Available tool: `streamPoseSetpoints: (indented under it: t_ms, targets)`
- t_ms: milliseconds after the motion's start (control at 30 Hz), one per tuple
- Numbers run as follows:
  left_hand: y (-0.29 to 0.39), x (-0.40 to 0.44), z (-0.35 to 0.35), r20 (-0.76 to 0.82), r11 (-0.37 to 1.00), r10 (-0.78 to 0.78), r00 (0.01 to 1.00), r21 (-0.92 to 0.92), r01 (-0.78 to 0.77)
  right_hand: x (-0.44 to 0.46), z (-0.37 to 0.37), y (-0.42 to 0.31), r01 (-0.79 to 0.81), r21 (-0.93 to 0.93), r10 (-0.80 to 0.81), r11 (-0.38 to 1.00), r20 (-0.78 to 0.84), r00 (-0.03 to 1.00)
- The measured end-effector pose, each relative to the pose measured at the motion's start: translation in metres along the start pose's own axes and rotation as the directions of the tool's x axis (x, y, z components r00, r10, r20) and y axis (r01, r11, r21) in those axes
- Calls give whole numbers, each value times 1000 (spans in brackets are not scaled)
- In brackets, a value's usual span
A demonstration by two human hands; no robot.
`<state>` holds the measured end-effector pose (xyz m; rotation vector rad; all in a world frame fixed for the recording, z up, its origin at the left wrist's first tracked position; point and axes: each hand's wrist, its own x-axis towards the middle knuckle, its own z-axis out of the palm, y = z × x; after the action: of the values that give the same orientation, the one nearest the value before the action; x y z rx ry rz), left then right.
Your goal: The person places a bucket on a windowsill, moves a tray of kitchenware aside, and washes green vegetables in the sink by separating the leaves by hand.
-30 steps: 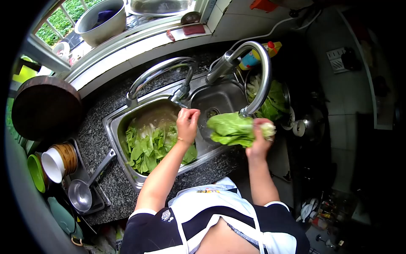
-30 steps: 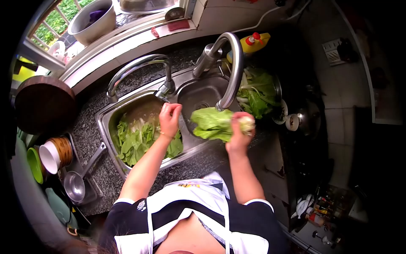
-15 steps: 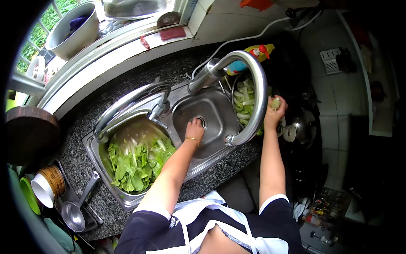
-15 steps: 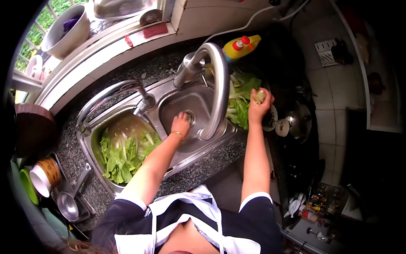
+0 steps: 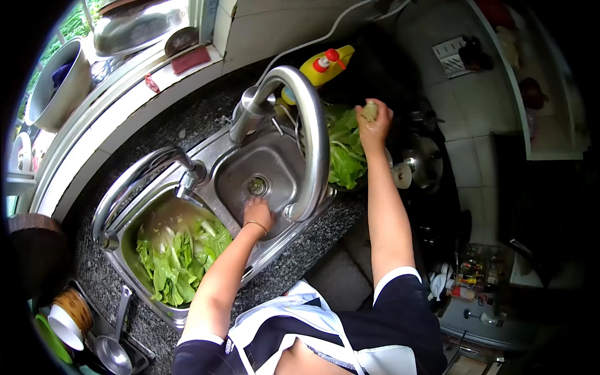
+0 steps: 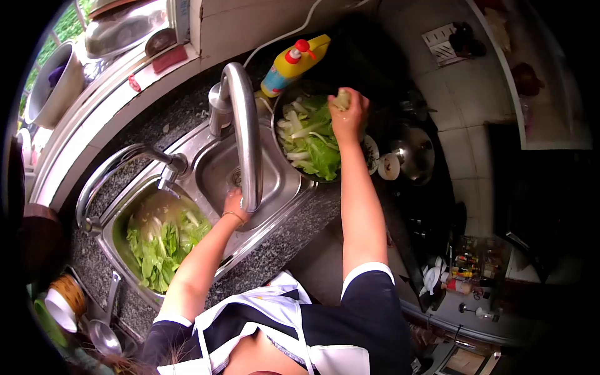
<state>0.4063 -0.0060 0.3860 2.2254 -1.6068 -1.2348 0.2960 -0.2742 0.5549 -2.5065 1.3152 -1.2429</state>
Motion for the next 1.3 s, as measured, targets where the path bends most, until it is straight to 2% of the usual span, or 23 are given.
streamPoseSetpoints:
  t_ms: [33, 67, 100, 167, 233, 267, 300, 367, 400, 467, 500, 533, 600, 733, 800, 867, 900, 967, 1033, 1100, 1167, 1200, 1300]
  targets:
    - [-6, 2, 8, 7, 1000, -21, 1000, 2, 21, -3, 5, -2, -6, -31, 13, 1000, 237, 971]
    - [-16, 6, 23, 150, 716, 13, 989, -692, 95, -7, 11, -4, 5, -76, 28, 997, 433, 901]
    - [-26, 3, 32, 213, 23, 121, 970, -977, 212, -12, 18, -3, 29, -113, 47, 993, 611, 790]
    - [-20, -38, -8, 196, -502, 253, 947, -811, 302, -19, 32, -2, 68, -227, 150, 972, 810, 567]
    - [-29, -53, -11, 120, -617, 279, 953, -738, 274, -23, 24, -22, -21, -172, 155, 985, 822, 548]
    - [-32, -61, -14, 91, -637, 281, 956, -727, 256, -31, 47, 16, 34, 29, -44, 999, 813, 581]
    - [-34, -70, -19, 59, -659, 282, 958, -713, 238, -37, 49, 18, 135, -26, -68, 990, 760, 647]
    - [-42, -91, -26, 32, -621, 210, 977, -768, 159, -52, 45, 18, 207, -78, -116, 975, 617, 779]
    - [-50, -105, -32, 12, -542, 91, 996, -839, 60, -58, 36, 5, 141, 187, -220, 972, 517, 827]
    - [-77, -129, -35, -101, -323, -138, 985, -936, -141, -99, 17, -18, -159, 129, 84, 979, 457, 885]
    - [-102, -134, -27, -219, -137, -285, 933, -954, -265, -123, 5, -56, -435, 377, 249, 818, 450, 858]
    - [-132, -135, -12, -370, 260, -454, 811, -925, -277, -145, -5, -82, -544, 322, 340, 775, 515, 787]
    - [-191, -141, 11, -570, 659, -576, 586, -748, -79, -204, -2, -120, -516, 417, 247, 748, 548, 800]
    - [-227, -125, 18, -575, 752, -610, 545, -637, 170, -290, 9, -216, -524, 451, -89, 723, 812, 577]
    - [-233, -111, 24, -553, 840, -495, 670, -502, 205, -306, 32, -245, -567, 394, -187, 724, 902, 389]
    - [-224, -114, 19, -508, 902, -422, 751, -322, 289, -318, 73, -254, -464, 439, -255, 769, 877, 407]
    - [-221, -115, 16, -451, 929, -366, 814, -118, 352, -326, 98, -256, -438, 411, -214, 800, 877, 431]
    - [-227, -117, 18, -425, 933, -355, 833, -108, 343, -340, 145, -258, -413, 371, -164, 832, 875, 456]
    - [-234, -122, 14, -269, 887, -458, 847, -205, 415, -355, 186, -261, -639, -4, 137, 769, 978, 158]
    - [-242, -133, 5, -206, 863, -473, 857, -302, 404, -399, 224, -262, -511, -33, 117, 859, 984, 134]
    - [-253, -140, 3, -285, 836, -382, 879, -513, 197, -428, 238, -273, -314, 82, -57, 946, 994, 89]
    - [-248, -149, -22, -189, 807, -350, 918, -559, 192, -438, 242, -269, -261, 139, -131, 955, 990, 46]
    - [-267, -139, -11, -61, 869, -440, 896, -279, 408, -396, 221, -275, -69, 229, -230, 971, 973, -5]
